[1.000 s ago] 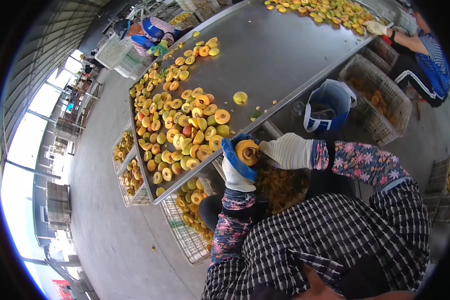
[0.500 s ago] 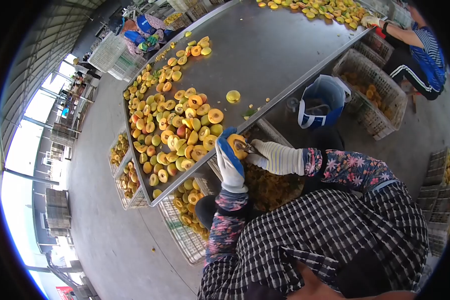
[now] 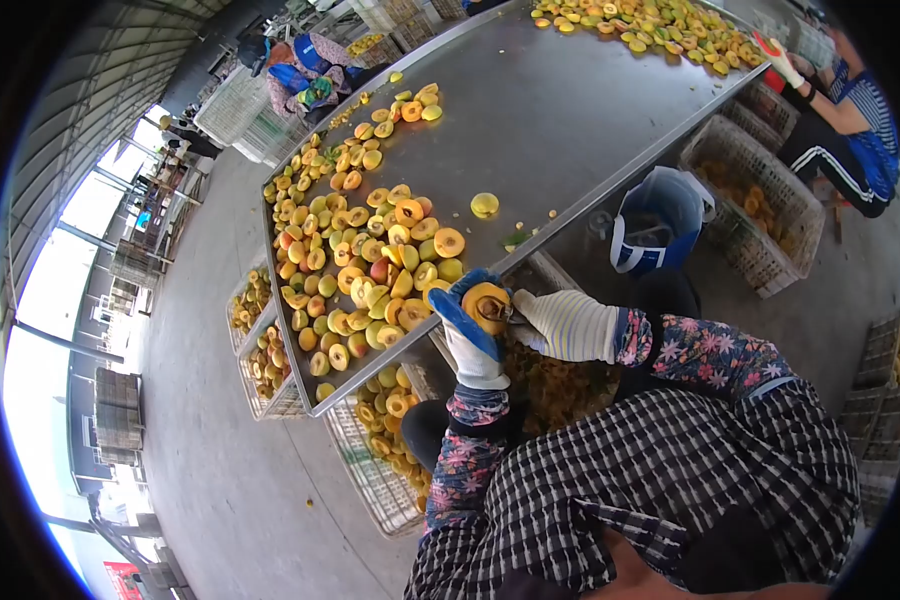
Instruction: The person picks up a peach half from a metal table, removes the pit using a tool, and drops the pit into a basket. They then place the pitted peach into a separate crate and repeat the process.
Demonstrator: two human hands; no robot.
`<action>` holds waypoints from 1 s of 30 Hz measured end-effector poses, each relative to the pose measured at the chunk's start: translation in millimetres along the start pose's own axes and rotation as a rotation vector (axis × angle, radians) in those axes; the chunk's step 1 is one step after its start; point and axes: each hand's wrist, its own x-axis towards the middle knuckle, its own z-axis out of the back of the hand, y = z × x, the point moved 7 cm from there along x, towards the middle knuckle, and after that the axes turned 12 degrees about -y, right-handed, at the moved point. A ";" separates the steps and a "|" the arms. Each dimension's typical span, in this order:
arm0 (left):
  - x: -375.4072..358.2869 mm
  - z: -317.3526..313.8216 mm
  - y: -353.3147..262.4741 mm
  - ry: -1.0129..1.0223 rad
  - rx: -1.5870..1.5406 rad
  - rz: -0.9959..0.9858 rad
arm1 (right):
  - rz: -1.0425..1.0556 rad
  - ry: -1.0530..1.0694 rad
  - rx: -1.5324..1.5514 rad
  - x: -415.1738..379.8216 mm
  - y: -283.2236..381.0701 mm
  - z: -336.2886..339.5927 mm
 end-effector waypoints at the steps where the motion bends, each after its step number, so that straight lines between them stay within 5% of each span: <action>1: 2.6 2.1 0.0 0.004 0.017 -0.009 | 0.032 -0.024 -0.024 0.8 2.0 0.3; 4: 6.5 7.3 1.2 -0.046 0.070 -0.028 | 0.095 -0.099 0.126 5.5 5.7 -3.9; 7: 8.8 6.9 -1.5 -0.066 0.160 -0.048 | 0.017 0.083 -0.096 8.7 10.1 5.5; 15: 17.5 7.0 13.7 0.231 0.236 0.315 | 0.060 0.196 0.036 3.0 -23.7 -17.7; 17: 17.0 -0.2 -7.2 0.145 0.165 -0.079 | 0.560 -0.183 -0.387 4.5 -38.9 -44.1; 19: 4.6 -10.0 -13.8 0.050 0.115 -0.330 | 0.438 -0.235 -0.119 8.0 -22.3 -28.8; 21: -6.2 -14.3 -15.8 -0.047 0.101 -0.442 | -0.353 0.078 0.786 0.0 -0.4 -17.3; 22: 3.9 -1.5 -7.7 -0.060 0.106 -0.385 | -0.648 0.213 0.825 -8.7 13.7 -10.2; 24: -2.0 -0.9 -20.8 0.080 0.270 -0.459 | -0.506 0.252 0.680 -5.3 9.3 -12.6; 25: 0.8 -1.0 -20.2 0.041 0.212 -0.296 | -0.438 0.276 0.605 -9.1 1.8 -16.9; 26: 2.0 -0.4 -18.9 -0.011 0.141 -0.132 | -0.056 0.127 0.502 -7.3 -21.4 -34.5; 29: 8.0 6.4 -2.9 -0.098 0.016 0.238 | -0.494 0.337 0.547 -8.1 0.7 -15.0; 30: 10.6 8.1 -1.1 -0.048 0.016 0.241 | -0.354 0.250 0.672 0.3 9.2 -18.9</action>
